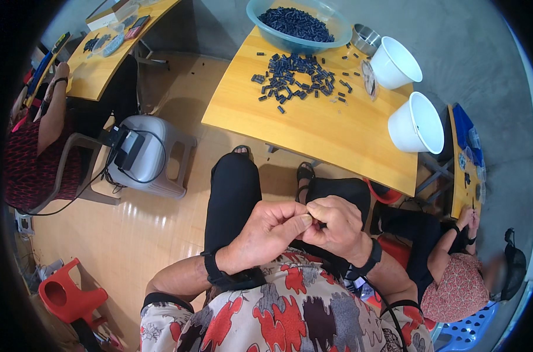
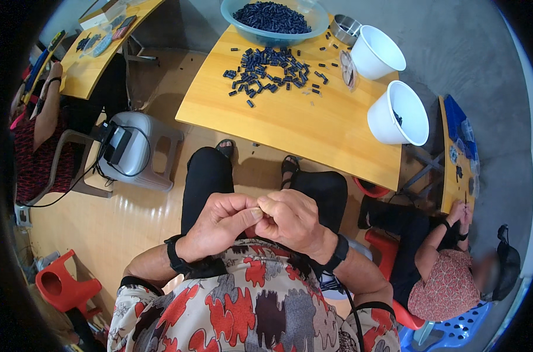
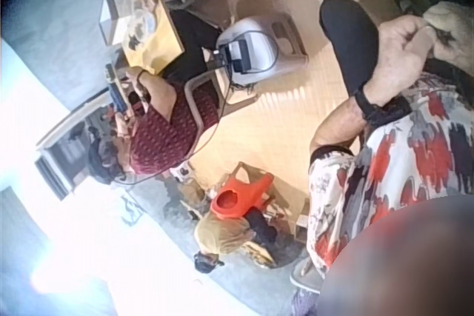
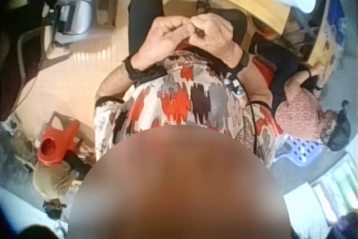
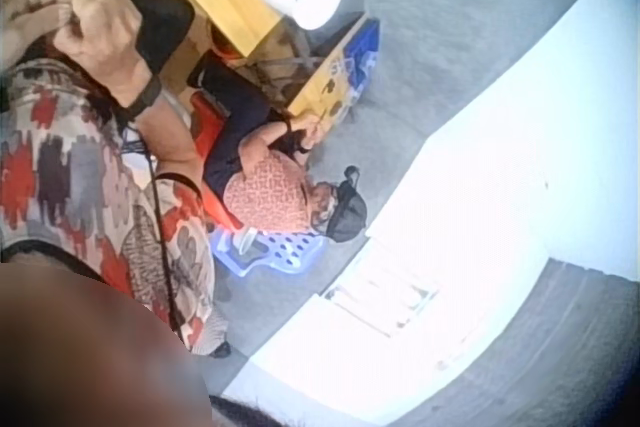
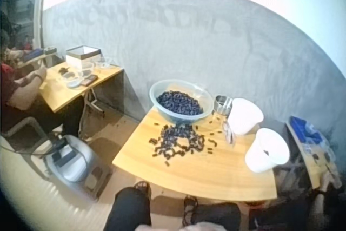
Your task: Inspecting and sorting small blue plastic or rubber components into containers on a workshop table.
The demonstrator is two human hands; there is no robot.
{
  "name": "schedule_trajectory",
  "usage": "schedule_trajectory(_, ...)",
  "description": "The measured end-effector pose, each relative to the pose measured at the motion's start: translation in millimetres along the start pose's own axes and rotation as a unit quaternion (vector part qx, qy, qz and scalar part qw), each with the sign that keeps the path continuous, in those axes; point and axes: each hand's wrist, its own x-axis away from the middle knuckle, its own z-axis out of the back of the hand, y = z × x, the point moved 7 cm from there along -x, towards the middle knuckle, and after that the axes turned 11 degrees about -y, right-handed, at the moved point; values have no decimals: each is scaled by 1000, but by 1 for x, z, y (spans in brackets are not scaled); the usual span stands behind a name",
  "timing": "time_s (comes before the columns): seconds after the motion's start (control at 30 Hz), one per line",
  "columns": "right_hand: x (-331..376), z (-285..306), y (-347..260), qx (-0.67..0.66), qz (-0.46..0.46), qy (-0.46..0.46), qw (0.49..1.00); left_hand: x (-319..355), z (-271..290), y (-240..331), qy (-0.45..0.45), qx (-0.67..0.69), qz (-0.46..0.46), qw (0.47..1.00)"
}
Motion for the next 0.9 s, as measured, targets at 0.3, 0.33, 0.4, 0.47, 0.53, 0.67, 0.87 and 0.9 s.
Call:
schedule_trajectory(0.3,-8,-4,22,-73,-160,-35,984,-17,15,-8,2,37,35,999)
schedule_trajectory(0.33,-9,-2,22,-53,-151,-32,987,-20,16,-10,5,49,48,998)
schedule_trajectory(0.4,-9,0,27,-43,-148,-54,987,-26,18,-11,1,72,54,996)
schedule_trajectory(0.47,-8,6,36,-40,-156,-47,986,-29,19,-12,8,73,62,995)
schedule_trajectory(0.53,-3,23,53,-7,-196,-8,981,-33,21,-9,1,81,48,996)
schedule_trajectory(0.67,11,75,106,43,-301,78,950,-36,25,-14,5,50,74,996)
schedule_trajectory(0.87,25,154,169,134,-337,165,917,-38,25,-21,-4,57,90,994)
schedule_trajectory(0.9,27,162,176,163,-337,169,912,-38,26,-21,1,58,88,994)
